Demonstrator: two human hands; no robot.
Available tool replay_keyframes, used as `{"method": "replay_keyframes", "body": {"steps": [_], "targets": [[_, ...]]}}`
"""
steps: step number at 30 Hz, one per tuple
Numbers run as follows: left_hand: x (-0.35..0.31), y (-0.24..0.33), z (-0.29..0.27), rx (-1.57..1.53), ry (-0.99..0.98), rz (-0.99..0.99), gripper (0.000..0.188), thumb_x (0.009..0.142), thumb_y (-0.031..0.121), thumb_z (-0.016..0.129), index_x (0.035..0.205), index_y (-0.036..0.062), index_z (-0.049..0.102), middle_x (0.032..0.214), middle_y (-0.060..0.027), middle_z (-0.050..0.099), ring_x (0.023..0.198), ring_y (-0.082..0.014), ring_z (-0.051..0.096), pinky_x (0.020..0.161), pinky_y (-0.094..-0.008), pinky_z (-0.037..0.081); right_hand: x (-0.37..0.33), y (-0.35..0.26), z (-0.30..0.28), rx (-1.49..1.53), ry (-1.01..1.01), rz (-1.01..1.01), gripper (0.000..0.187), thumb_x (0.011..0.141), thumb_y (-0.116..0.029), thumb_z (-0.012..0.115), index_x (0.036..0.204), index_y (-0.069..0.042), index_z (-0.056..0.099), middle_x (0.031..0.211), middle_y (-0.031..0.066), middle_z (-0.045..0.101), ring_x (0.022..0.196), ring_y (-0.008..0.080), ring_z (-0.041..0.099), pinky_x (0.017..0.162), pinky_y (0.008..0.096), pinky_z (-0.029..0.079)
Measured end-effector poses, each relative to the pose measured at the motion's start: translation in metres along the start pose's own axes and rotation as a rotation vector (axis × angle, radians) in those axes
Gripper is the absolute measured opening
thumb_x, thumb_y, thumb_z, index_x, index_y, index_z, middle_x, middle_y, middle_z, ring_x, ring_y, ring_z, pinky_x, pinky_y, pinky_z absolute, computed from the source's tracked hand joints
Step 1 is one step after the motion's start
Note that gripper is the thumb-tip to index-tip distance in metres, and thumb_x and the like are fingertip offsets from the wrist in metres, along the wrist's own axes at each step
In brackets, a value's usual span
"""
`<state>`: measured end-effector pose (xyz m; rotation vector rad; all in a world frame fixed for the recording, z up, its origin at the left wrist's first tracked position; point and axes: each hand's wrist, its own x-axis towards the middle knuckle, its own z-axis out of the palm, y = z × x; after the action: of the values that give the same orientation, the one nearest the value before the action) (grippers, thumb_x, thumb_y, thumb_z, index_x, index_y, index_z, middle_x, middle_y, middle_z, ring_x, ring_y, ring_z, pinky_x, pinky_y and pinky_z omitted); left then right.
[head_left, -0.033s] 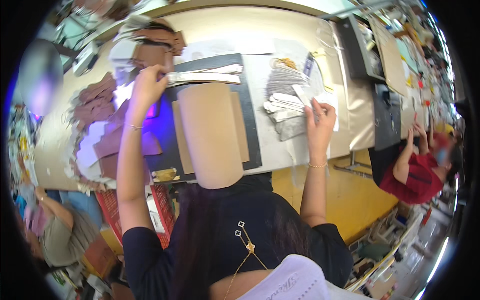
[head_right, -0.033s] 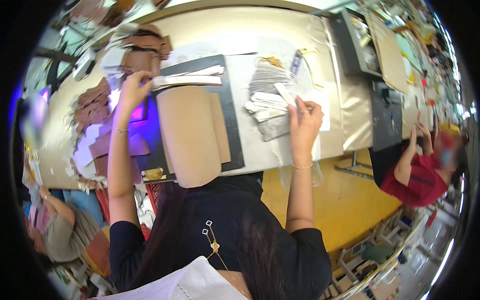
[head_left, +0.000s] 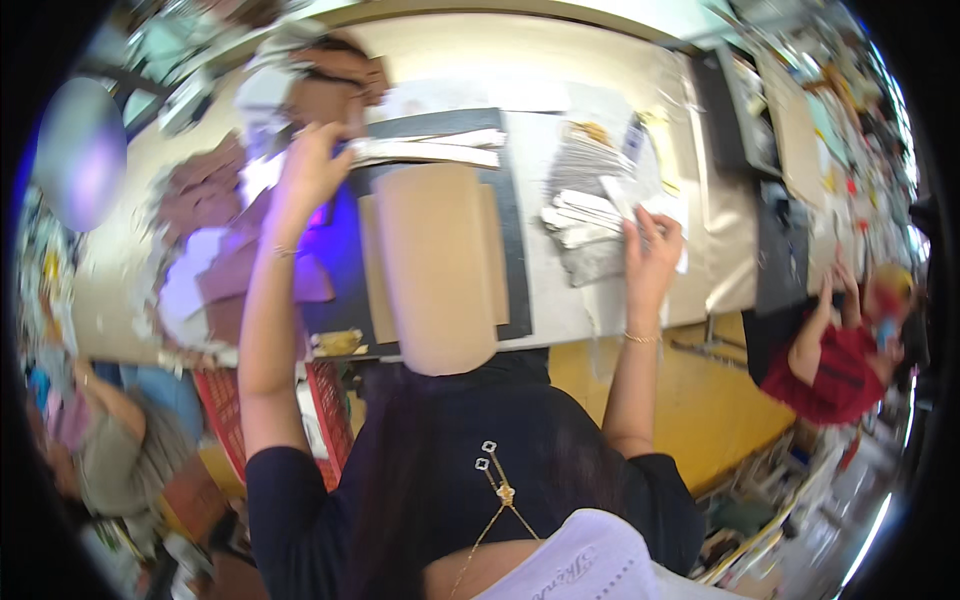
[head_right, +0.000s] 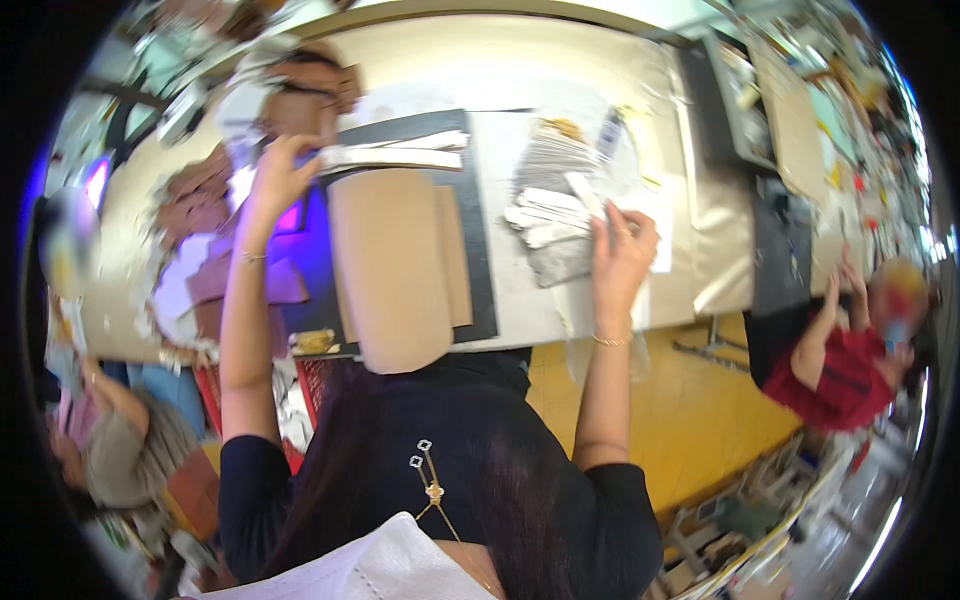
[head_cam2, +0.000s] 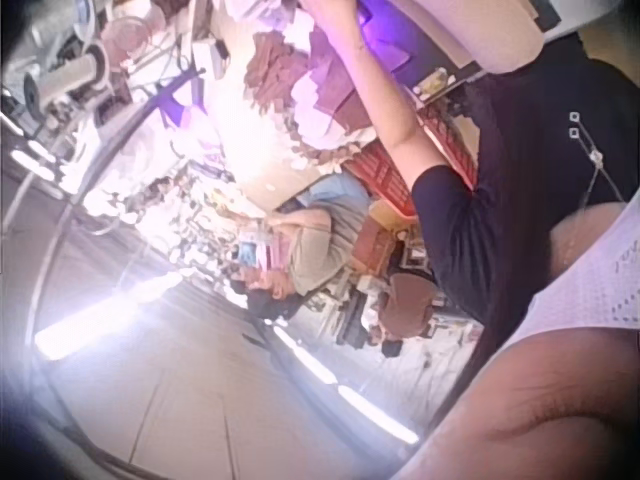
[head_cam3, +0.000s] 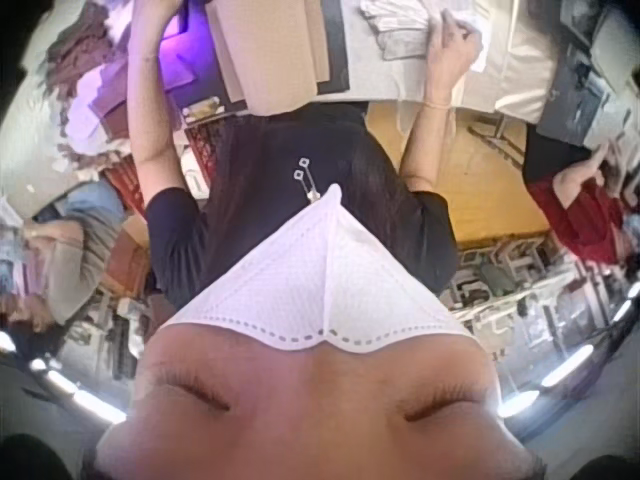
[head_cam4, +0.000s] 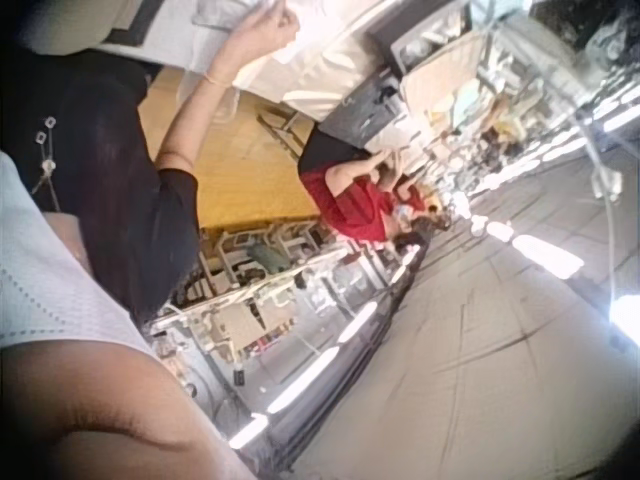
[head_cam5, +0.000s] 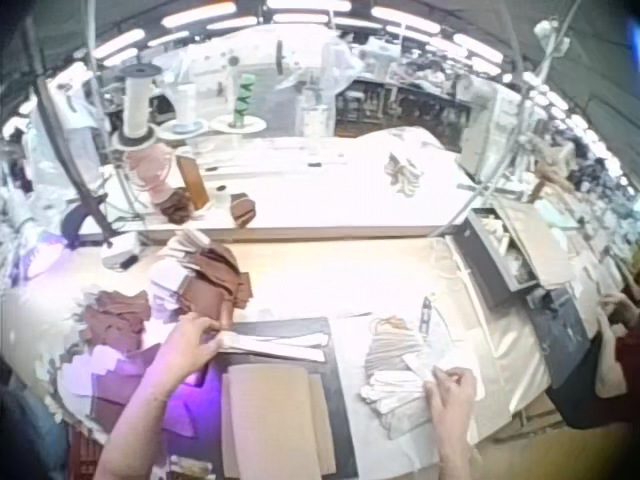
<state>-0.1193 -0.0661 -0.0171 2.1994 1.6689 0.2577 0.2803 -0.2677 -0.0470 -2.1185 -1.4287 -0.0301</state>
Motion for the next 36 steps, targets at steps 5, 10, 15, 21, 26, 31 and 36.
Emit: {"method": "replay_keyframes", "body": {"steps": [5,10,15,21,26,31,36], "targets": [[-0.059,0.004,-0.037,-0.304,-0.049,0.012,0.037,0.089,0.024,0.072,0.114,-0.0024,0.067,0.105,-0.0174,0.069,0.094,-0.0306,0.068,0.086,-0.0394,0.052,0.008,0.001,0.007,0.097,0.02,-0.057,0.015,0.089,-0.011,0.074,0.099,-0.001,0.071,0.104,0.0113,0.062,0.095,0.0263,0.061,0.084,0.038,0.051],[-0.129,-0.072,-0.12,-0.475,-0.096,0.013,0.028,0.092,0.021,0.07,0.111,-0.0004,0.07,0.096,-0.0065,0.073,0.086,-0.0137,0.068,0.075,-0.0306,0.055,0.002,-0.01,0.0,0.649,-0.037,0.107,0.013,0.098,-0.004,0.063,0.106,0.001,0.054,0.091,0.0106,0.062,0.078,0.016,0.061,0.067,0.0277,0.052],[-0.171,-0.238,-0.168,-0.382,0.45,-0.701,0.025,0.09,0.02,0.074,0.107,0.0004,0.072,0.086,-0.0051,0.072,0.071,-0.0112,0.067,0.063,-0.0263,0.056,0.013,-0.022,-0.015,0.719,0.024,0.088,0.013,0.098,-0.004,0.064,0.103,-0.002,0.052,0.093,0.0073,0.06,0.081,0.0102,0.057,0.07,0.0225,0.048],[-0.153,-0.357,-0.132,0.011,0.328,-0.958,0.039,0.08,0.027,0.083,0.1,-0.004,0.071,0.077,-0.0113,0.071,0.057,-0.0163,0.065,0.053,-0.0315,0.054,0.018,-0.043,-0.02,0.879,-0.036,0.13,0.018,0.096,-0.007,0.069,0.109,-0.003,0.056,0.094,0.0012,0.055,0.077,0.0067,0.051,0.075,0.0236,0.045],[-0.147,-0.377,-0.121,0.136,0.229,-0.952,0.038,0.07,0.033,0.084,0.087,0.0,0.075,0.087,-0.0194,0.075,0.079,-0.0326,0.073,0.073,-0.0414,0.057,0.016,-0.044,-0.034,0.864,-0.081,0.223,0.015,0.1,-0.012,0.065,0.11,-0.002,0.06,0.092,0.0012,0.056,0.075,0.0075,0.049,0.072,0.0227,0.043],[-0.154,-0.368,-0.123,0.004,0.299,-1.002,0.033,0.07,0.025,0.081,0.089,-0.001,0.075,0.09,-0.0204,0.074,0.077,-0.0322,0.073,0.073,-0.0404,0.057,0.017,-0.054,-0.031,0.91,-0.084,0.227,0.023,0.099,-0.01,0.064,0.119,0.0,0.058,0.098,0.0024,0.056,0.077,0.0076,0.049,0.073,0.0228,0.043],[-0.141,-0.361,-0.116,0.159,0.196,-1.015,0.031,0.069,0.016,0.081,0.092,-0.0028,0.074,0.091,-0.023,0.073,0.082,-0.0355,0.073,0.076,-0.0418,0.057,0.016,-0.068,-0.03,0.914,-0.114,0.211,0.036,0.099,-0.011,0.065,0.132,0.001,0.054,0.101,0.0025,0.055,0.081,0.0093,0.054,0.076,0.0239,0.046]]}}
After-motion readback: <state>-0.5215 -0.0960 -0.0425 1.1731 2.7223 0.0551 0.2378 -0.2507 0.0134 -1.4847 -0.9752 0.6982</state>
